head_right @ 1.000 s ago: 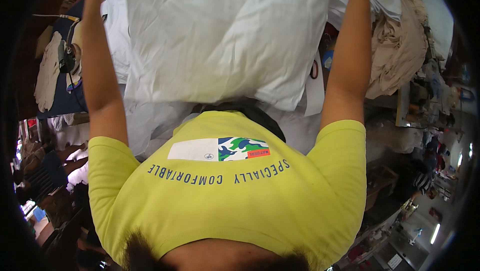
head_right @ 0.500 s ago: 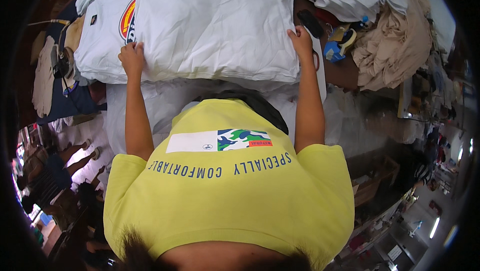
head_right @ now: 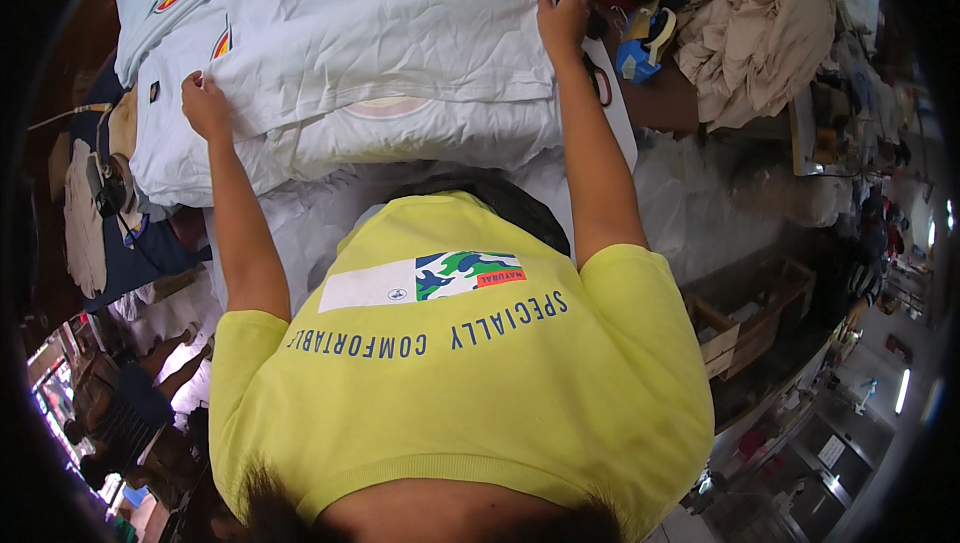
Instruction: The person uses shears to cut loose threads and small pieces of fabric from white shirts stacked on a table. The person handles the shirts one at a time, turning them over and smoothing the fabric by hand while trimming.
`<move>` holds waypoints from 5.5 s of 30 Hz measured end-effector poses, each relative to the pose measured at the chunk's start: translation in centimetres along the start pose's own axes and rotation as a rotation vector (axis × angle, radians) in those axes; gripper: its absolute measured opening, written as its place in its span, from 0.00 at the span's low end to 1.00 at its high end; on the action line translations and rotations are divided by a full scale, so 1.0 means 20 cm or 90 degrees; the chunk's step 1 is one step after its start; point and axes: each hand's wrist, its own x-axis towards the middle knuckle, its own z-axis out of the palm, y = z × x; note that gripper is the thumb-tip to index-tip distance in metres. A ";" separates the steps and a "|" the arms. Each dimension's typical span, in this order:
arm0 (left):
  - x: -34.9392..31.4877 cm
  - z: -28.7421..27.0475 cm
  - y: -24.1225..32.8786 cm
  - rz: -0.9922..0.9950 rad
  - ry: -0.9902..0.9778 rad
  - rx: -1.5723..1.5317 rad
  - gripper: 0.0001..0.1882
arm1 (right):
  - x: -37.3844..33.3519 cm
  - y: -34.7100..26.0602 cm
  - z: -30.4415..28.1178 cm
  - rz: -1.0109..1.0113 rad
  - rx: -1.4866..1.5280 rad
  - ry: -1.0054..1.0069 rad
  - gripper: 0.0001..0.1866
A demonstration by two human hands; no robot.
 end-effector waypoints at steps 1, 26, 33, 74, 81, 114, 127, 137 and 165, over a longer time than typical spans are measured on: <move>-0.08 0.00 0.06 -0.011 0.030 0.114 0.14 | -0.04 -0.03 -0.02 -0.077 -0.021 0.029 0.11; -0.82 0.03 0.80 0.506 -0.353 -0.207 0.10 | -0.67 0.09 -0.51 0.048 -0.193 -0.051 0.19; -0.80 0.07 0.77 0.564 -0.384 -0.211 0.07 | -0.52 0.18 -0.51 0.100 -0.290 -0.176 0.21; -0.86 -0.11 0.98 -0.681 -0.604 -1.083 0.13 | -0.58 -0.32 -0.58 0.259 0.482 -0.489 0.26; -0.97 -0.04 0.99 -0.554 -0.625 -1.010 0.24 | -0.59 -0.40 -0.60 0.209 0.310 -0.476 0.28; -0.97 -0.08 1.03 -0.556 -0.516 -1.055 0.21 | -0.56 -0.52 -0.56 0.135 0.093 -0.602 0.30; -0.98 -0.10 1.04 -0.504 -0.498 -1.081 0.22 | -0.50 -0.56 -0.47 -0.037 -0.002 -0.542 0.33; -0.93 -0.08 1.03 -0.544 -0.446 -1.140 0.27 | -0.54 -0.49 -0.45 -0.019 0.082 -0.525 0.33; -0.93 -0.07 0.99 -0.549 -0.413 -1.133 0.29 | -0.49 -0.61 -0.37 -0.043 0.024 -0.545 0.36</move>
